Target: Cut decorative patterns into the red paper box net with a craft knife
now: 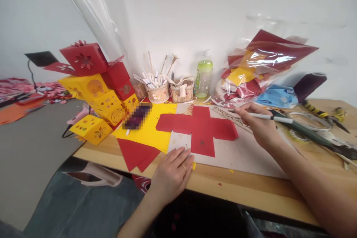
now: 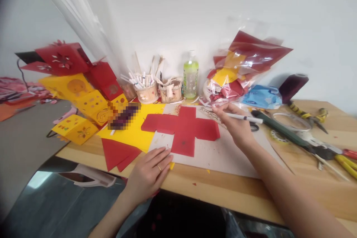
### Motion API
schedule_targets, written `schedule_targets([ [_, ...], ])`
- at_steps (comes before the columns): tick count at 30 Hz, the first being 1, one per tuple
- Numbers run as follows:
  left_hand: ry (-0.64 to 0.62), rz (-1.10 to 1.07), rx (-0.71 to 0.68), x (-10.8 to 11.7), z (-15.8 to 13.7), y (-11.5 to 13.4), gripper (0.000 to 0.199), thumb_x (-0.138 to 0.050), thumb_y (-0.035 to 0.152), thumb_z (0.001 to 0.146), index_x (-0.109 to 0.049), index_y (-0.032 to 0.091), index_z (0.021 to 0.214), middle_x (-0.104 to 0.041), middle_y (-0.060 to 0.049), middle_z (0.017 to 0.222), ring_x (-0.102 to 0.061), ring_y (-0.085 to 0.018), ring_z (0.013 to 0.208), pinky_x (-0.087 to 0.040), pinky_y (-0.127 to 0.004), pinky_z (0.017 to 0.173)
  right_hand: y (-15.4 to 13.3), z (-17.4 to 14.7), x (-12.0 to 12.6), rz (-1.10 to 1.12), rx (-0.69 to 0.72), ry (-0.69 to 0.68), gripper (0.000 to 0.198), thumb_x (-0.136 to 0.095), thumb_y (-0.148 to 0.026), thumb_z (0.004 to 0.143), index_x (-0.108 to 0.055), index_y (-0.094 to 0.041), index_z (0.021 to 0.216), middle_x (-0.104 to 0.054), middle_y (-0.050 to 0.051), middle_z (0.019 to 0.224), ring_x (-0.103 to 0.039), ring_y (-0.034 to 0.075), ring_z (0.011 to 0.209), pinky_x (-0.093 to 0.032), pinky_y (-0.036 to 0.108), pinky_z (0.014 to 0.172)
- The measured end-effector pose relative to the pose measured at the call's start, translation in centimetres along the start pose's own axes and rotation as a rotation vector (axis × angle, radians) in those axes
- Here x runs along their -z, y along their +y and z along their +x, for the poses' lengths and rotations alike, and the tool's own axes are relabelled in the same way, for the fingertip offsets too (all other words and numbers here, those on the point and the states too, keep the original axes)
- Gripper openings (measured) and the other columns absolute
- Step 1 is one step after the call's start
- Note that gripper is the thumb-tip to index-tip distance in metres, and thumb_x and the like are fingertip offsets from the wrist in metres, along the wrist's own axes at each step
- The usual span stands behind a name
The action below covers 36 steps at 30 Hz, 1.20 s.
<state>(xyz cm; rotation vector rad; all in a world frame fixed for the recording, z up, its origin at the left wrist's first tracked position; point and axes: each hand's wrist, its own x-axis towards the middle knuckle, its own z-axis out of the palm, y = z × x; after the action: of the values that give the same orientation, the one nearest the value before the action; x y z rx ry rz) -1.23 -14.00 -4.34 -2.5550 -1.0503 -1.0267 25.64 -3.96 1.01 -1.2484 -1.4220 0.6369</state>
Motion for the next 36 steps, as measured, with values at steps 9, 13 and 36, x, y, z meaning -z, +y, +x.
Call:
schedule_targets([
  [9, 0.094, 0.048, -0.002, -0.1, -0.1, 0.1, 0.023, -0.046, 0.011, 0.089, -0.064, 0.007, 0.104, -0.067, -0.011, 0.106, -0.063, -0.023, 0.102, -0.054, -0.035, 0.09, 2.3, 0.7, 0.5, -0.295, 0.167, -0.404, 0.029, -0.051, -0.041, 0.09, -0.061, -0.019, 0.107, -0.064, 0.007, 0.111, -0.06, 0.022, 0.1, -0.047, 0.044, 0.087],
  [13, 0.143, 0.074, 0.0, -0.2, -0.2, 0.2, 0.024, -0.046, 0.009, 0.088, -0.064, 0.006, 0.103, -0.068, -0.012, 0.102, -0.065, -0.022, 0.098, -0.055, -0.034, 0.089, 2.4, 0.6, 0.7, -0.416, 0.221, -0.59, 0.055, -0.07, -0.045, 0.075, -0.054, -0.022, 0.122, -0.055, 0.011, 0.131, -0.051, 0.03, 0.118, -0.038, 0.051, 0.1],
  [36, 0.193, 0.07, 0.03, -0.5, -0.6, 0.2, 0.022, -0.047, 0.011, 0.087, -0.066, 0.009, 0.097, -0.069, -0.01, 0.099, -0.066, -0.022, 0.094, -0.056, -0.034, 0.087, 2.3, 0.4, 0.0, -0.54, 0.208, -0.615, 0.029, -0.054, -0.031, 0.091, -0.057, -0.019, 0.117, -0.058, 0.008, 0.12, -0.06, 0.021, 0.098, -0.051, 0.042, 0.082],
])
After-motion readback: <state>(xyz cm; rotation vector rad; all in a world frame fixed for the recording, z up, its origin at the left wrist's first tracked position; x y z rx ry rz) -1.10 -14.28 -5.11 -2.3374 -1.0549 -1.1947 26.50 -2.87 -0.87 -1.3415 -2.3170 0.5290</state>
